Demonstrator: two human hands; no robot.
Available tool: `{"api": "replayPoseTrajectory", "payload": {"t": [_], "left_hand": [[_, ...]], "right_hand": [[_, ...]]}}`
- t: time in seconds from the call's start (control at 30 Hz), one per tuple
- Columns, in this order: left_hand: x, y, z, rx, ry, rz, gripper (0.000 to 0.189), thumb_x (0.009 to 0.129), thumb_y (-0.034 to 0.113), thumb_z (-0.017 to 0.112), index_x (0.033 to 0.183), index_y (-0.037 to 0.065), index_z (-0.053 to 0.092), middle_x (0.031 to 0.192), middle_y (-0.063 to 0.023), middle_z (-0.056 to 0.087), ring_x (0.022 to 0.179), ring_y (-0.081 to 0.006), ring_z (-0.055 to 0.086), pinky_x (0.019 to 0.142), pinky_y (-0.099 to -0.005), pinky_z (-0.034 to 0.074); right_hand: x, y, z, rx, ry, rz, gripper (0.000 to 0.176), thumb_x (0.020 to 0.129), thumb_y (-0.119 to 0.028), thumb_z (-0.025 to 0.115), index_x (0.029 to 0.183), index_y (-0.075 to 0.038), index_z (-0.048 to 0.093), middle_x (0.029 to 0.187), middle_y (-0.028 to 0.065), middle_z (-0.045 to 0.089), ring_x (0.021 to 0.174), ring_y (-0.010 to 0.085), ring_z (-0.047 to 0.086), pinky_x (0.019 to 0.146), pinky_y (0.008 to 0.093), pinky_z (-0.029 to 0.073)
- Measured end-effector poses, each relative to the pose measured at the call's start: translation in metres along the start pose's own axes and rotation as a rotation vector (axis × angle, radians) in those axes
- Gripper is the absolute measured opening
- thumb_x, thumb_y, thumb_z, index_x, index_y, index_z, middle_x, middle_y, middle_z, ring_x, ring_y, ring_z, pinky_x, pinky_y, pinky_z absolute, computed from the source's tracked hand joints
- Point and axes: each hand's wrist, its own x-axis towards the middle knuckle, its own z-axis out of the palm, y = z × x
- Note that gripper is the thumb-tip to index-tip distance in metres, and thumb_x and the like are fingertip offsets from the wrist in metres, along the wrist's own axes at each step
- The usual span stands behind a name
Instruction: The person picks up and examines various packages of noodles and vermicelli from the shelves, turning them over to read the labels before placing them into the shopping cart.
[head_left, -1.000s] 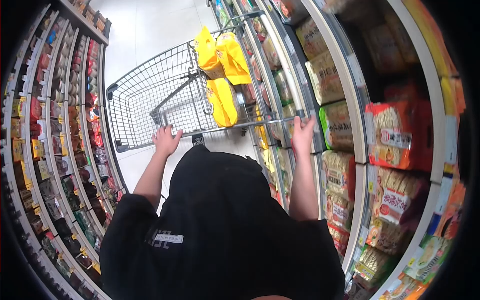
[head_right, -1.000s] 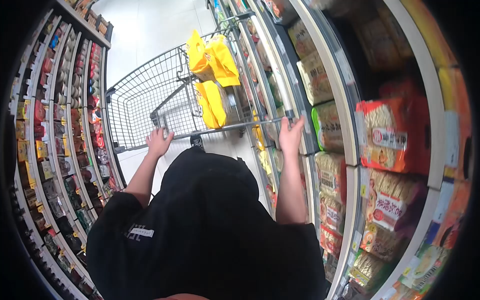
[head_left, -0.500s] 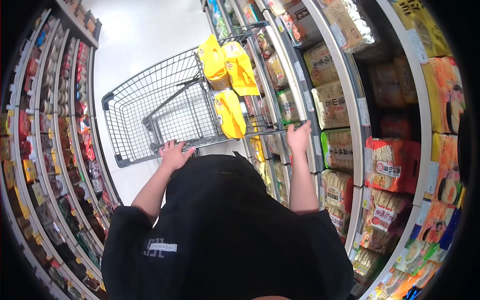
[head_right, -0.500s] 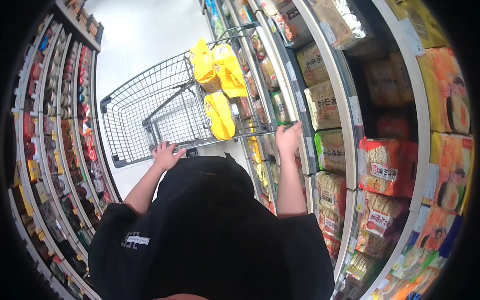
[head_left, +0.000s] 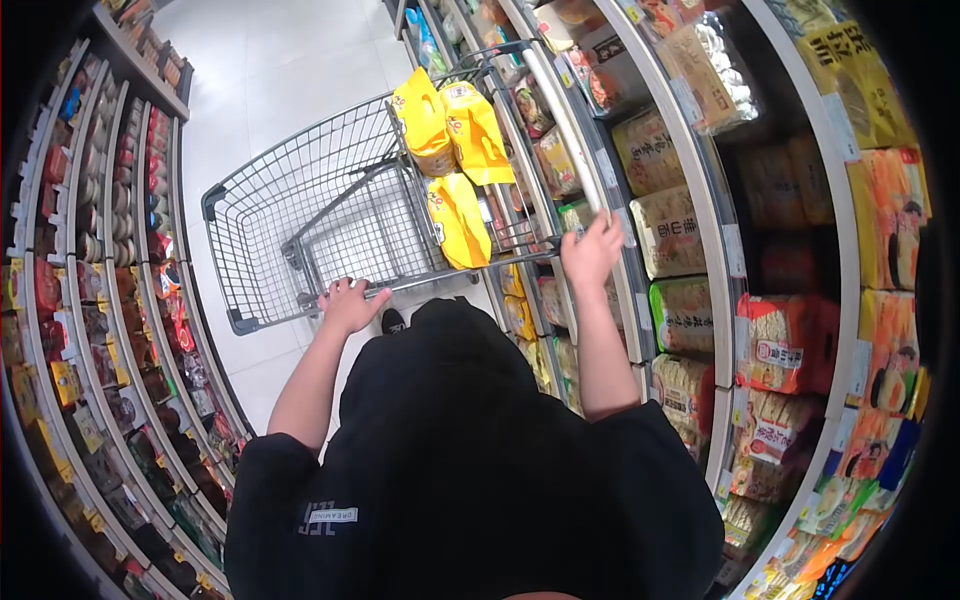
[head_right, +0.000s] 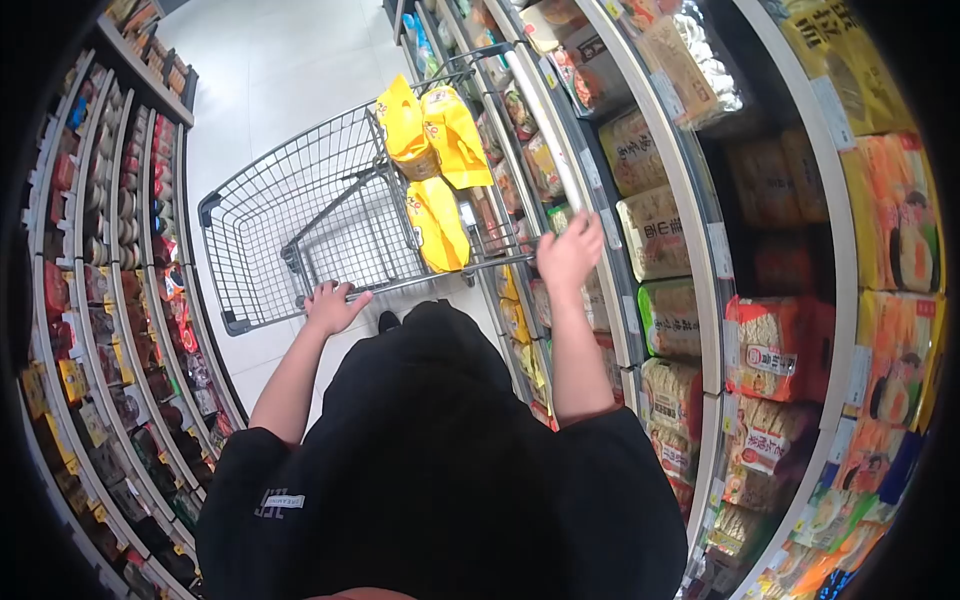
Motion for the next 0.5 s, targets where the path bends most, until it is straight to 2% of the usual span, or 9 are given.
{"api": "replayPoseTrajectory", "payload": {"t": [0.1,0.17,0.23,0.27,0.3,0.33,0.43,0.47,0.5], "left_hand": [[0.008,0.002,-0.009,-0.025,-0.016,-0.003,0.089,0.089,0.084,0.045,0.146,0.017,0.059,0.158,-0.0214,0.042,0.151,-0.0390,0.031,0.118,-0.0638,0.020],[0.021,-0.003,-0.007,-0.018,-0.011,0.002,0.090,0.088,0.085,0.045,0.146,0.018,0.060,0.157,-0.0212,0.044,0.150,-0.0390,0.032,0.117,-0.0642,0.021],[0.025,0.000,-0.013,-0.019,-0.021,0.002,0.090,0.087,0.086,0.045,0.145,0.019,0.061,0.157,-0.0211,0.044,0.150,-0.0387,0.032,0.117,-0.0642,0.022],[0.026,0.003,-0.016,-0.022,-0.012,-0.014,0.083,0.089,0.083,0.048,0.142,0.021,0.063,0.156,-0.0166,0.047,0.150,-0.0349,0.033,0.116,-0.0632,0.022],[0.028,0.005,-0.019,-0.031,-0.021,-0.015,0.083,0.089,0.083,0.048,0.143,0.022,0.062,0.156,-0.0167,0.046,0.150,-0.0353,0.033,0.117,-0.0621,0.020],[0.032,0.005,-0.020,-0.033,-0.024,-0.023,0.083,0.088,0.083,0.049,0.143,0.022,0.062,0.156,-0.0162,0.046,0.150,-0.0352,0.033,0.118,-0.0615,0.019],[0.040,0.008,-0.031,-0.060,-0.046,-0.053,0.088,0.085,0.084,0.052,0.145,0.020,0.061,0.155,-0.0155,0.048,0.149,-0.0342,0.034,0.118,-0.0603,0.021],[0.040,0.009,-0.035,-0.073,-0.054,-0.065,0.090,0.083,0.084,0.053,0.145,0.020,0.061,0.155,-0.0154,0.049,0.149,-0.0337,0.035,0.117,-0.0600,0.022],[0.041,0.010,-0.038,-0.082,-0.050,-0.064,0.089,0.083,0.084,0.054,0.145,0.020,0.061,0.155,-0.0147,0.049,0.149,-0.0335,0.035,0.117,-0.0597,0.021]], "right_hand": [[0.027,-0.038,0.006,0.338,-0.184,-0.158,0.058,0.088,-0.027,0.070,0.140,-0.004,0.056,0.141,0.0213,0.053,0.136,0.0396,0.045,0.112,0.0522,0.040],[0.048,-0.066,0.032,0.555,-0.287,-0.117,0.053,0.088,-0.032,0.072,0.134,-0.007,0.062,0.136,0.0187,0.058,0.130,0.0400,0.050,0.111,0.0485,0.042],[0.069,-0.090,0.057,0.583,-0.344,-0.084,0.056,0.088,-0.034,0.073,0.135,-0.005,0.062,0.133,0.0205,0.060,0.125,0.0396,0.055,0.108,0.0465,0.045],[0.079,-0.100,0.067,0.577,-0.381,-0.062,0.056,0.088,-0.034,0.073,0.135,-0.006,0.062,0.133,0.0206,0.060,0.125,0.0395,0.056,0.108,0.0467,0.045],[0.086,-0.110,0.078,0.572,-0.418,-0.040,0.056,0.088,-0.034,0.073,0.136,-0.006,0.062,0.133,0.0207,0.060,0.124,0.0395,0.057,0.107,0.0469,0.046],[0.089,-0.117,0.090,0.605,-0.362,-0.054,0.042,0.089,-0.033,0.073,0.120,-0.005,0.069,0.125,0.0222,0.063,0.116,0.0400,0.061,0.102,0.0470,0.049],[0.108,-0.125,0.108,0.609,-0.449,-0.063,0.029,0.091,-0.030,0.072,0.098,-0.001,0.071,0.115,0.0227,0.066,0.108,0.0411,0.064,0.096,0.0469,0.051],[0.113,-0.127,0.110,0.647,-0.385,-0.091,0.027,0.093,-0.023,0.070,0.083,0.002,0.066,0.109,0.0225,0.067,0.103,0.0407,0.065,0.091,0.0467,0.052],[0.118,-0.128,0.114,0.714,-0.342,-0.131,0.025,0.094,-0.021,0.069,0.087,0.003,0.067,0.109,0.0223,0.067,0.104,0.0399,0.066,0.092,0.0453,0.052]]}}
